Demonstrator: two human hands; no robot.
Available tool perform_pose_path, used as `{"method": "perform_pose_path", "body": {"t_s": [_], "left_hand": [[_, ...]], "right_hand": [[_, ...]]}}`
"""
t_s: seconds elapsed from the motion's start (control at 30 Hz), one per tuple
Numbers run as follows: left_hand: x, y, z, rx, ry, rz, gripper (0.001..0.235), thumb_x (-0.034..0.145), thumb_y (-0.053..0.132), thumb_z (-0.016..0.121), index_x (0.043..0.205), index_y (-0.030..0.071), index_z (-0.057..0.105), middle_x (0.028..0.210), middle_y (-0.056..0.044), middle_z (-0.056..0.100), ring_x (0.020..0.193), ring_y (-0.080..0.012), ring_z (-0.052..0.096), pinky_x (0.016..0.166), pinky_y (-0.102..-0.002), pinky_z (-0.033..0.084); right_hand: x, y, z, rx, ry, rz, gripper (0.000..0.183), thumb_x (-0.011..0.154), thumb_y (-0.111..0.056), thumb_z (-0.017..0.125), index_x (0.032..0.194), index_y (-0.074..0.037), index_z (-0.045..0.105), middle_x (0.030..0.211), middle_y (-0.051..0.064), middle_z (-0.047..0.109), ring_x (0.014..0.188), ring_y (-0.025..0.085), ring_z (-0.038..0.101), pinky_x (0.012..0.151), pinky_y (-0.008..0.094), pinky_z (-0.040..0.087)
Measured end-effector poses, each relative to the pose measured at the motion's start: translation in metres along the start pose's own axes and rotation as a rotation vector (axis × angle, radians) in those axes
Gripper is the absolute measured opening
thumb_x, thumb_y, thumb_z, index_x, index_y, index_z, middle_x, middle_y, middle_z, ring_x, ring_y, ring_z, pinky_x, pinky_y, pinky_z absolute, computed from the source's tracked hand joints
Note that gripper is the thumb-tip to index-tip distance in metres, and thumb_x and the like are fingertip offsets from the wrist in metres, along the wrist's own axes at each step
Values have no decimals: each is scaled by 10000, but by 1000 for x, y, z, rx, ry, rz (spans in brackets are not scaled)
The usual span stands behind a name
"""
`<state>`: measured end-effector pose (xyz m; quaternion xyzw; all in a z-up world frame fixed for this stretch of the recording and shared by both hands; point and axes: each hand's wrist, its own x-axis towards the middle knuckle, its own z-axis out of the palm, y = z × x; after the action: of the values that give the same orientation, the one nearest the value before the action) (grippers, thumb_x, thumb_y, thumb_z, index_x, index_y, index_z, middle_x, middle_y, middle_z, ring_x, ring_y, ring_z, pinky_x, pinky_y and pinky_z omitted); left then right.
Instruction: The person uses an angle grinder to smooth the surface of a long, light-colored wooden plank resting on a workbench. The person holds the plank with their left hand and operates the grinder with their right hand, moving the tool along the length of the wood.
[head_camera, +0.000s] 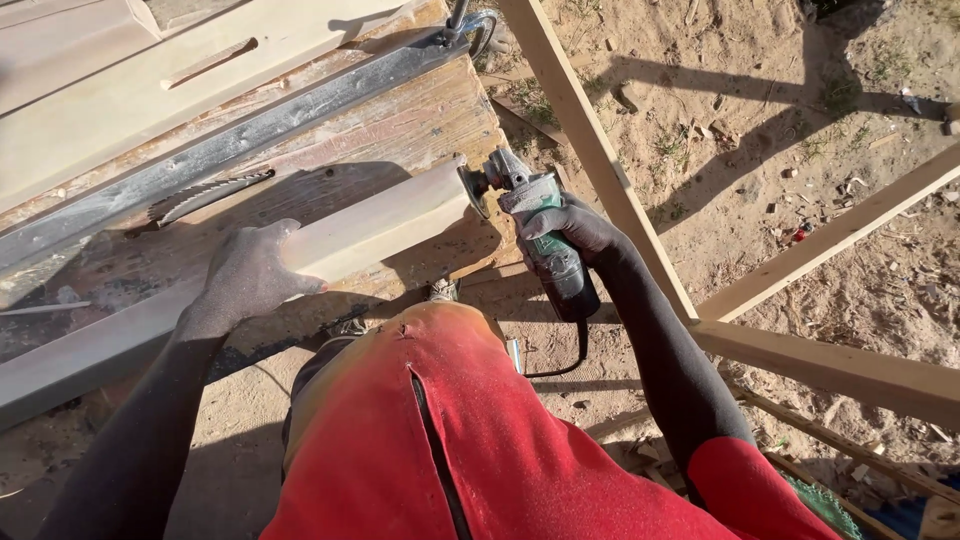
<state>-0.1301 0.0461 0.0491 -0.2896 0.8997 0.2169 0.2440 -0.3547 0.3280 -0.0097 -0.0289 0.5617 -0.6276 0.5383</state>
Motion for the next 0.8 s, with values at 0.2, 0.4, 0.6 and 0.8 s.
{"method": "perform_pose_path", "body": {"t_s": [0.2,0.4,0.6,0.8], "left_hand": [[5,-1,27,21,66,-94,652,615,404,670,1200,185,479,1003,-159,580,970,-321,535,777,-432,436],[8,-11,48,-76,182,-34,608,625,326,658,1181,190,452,1059,-133,550,994,-336,515,809,-453,384],[-4,-4,37,-225,249,101,508,635,130,635,1101,29,461,978,-257,537,942,-433,520,740,-488,413],[38,-38,85,-99,206,60,546,640,260,661,1130,131,456,1015,-148,552,971,-341,531,771,-444,405]], "right_hand": [[-16,2,12,5,72,87,255,487,9,611,729,85,578,533,239,526,437,340,576,431,423,491],[-44,-27,58,-2,126,171,243,505,-7,609,732,74,582,534,210,536,441,305,580,425,400,491],[-36,-20,54,24,122,223,237,538,-6,609,754,82,568,540,242,522,441,352,569,425,451,484],[-24,-10,45,91,150,333,226,589,-35,585,789,66,558,554,211,534,456,326,579,440,428,488]]}}
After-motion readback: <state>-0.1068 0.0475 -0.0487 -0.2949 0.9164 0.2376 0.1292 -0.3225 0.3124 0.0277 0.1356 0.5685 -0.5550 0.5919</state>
